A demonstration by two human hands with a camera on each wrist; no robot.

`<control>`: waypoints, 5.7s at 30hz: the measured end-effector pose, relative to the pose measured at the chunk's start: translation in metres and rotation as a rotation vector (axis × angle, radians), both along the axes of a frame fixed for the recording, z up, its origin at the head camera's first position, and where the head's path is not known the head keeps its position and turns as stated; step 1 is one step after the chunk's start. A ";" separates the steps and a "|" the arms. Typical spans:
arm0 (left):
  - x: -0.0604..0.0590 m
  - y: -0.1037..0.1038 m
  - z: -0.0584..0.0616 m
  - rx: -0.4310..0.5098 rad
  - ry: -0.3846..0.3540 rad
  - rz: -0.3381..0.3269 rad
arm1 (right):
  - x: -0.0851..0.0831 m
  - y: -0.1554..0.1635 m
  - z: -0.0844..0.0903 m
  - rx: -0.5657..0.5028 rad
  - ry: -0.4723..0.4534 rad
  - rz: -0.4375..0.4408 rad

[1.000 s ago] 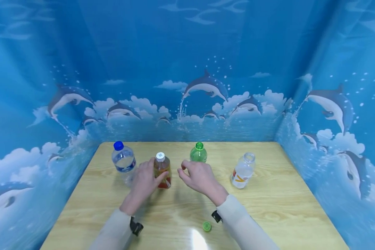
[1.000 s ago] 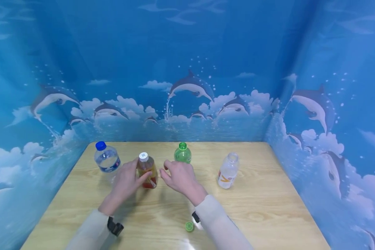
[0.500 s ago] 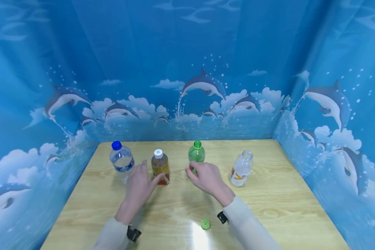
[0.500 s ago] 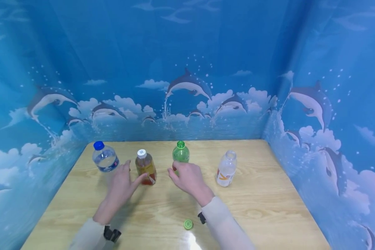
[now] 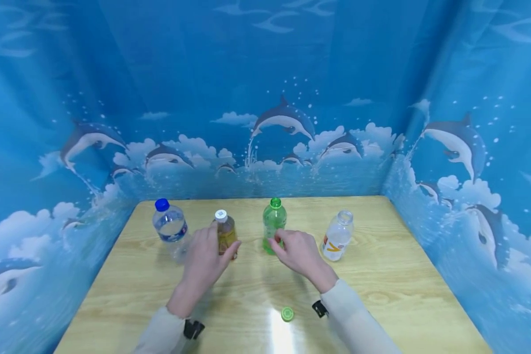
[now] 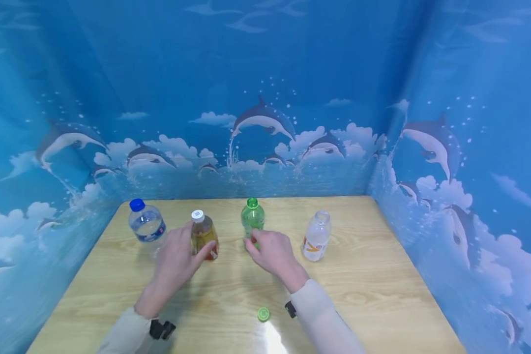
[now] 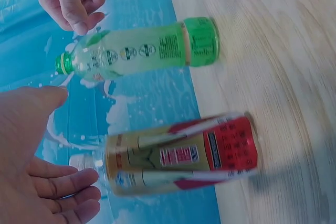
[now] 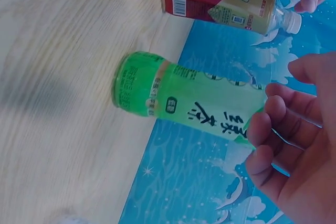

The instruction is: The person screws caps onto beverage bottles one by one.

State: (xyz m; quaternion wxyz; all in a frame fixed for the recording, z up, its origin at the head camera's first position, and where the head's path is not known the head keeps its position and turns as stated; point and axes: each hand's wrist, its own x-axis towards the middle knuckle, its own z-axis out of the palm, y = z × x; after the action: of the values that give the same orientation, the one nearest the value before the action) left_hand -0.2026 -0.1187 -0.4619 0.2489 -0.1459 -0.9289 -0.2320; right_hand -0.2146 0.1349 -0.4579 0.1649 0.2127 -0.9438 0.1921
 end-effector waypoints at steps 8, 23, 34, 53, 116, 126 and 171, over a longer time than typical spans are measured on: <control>-0.007 0.018 -0.003 -0.054 -0.030 -0.034 | 0.002 0.009 -0.003 0.006 -0.040 -0.015; -0.032 0.068 0.002 -0.024 -0.130 -0.164 | 0.005 0.035 -0.003 0.019 -0.032 -0.046; -0.045 0.088 0.005 0.044 -0.266 -0.121 | 0.002 0.040 -0.006 0.030 -0.003 -0.028; -0.058 0.092 -0.003 -0.039 -0.204 -0.113 | -0.004 0.044 -0.012 0.032 0.005 -0.043; 0.042 0.062 0.007 -0.210 -0.066 -0.222 | 0.088 0.032 -0.091 0.188 -0.078 0.041; 0.041 0.060 0.003 -0.206 -0.064 -0.225 | 0.092 0.032 -0.093 0.220 -0.072 0.065; 0.037 0.058 -0.001 -0.229 -0.025 -0.236 | 0.032 0.054 0.050 0.058 0.118 0.139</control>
State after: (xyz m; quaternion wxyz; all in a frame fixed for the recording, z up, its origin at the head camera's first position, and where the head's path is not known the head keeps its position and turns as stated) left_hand -0.1653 -0.0611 -0.4627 0.1903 -0.2784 -0.9287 -0.1539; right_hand -0.1821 0.1893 -0.4075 0.2004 0.2935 -0.9204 0.1629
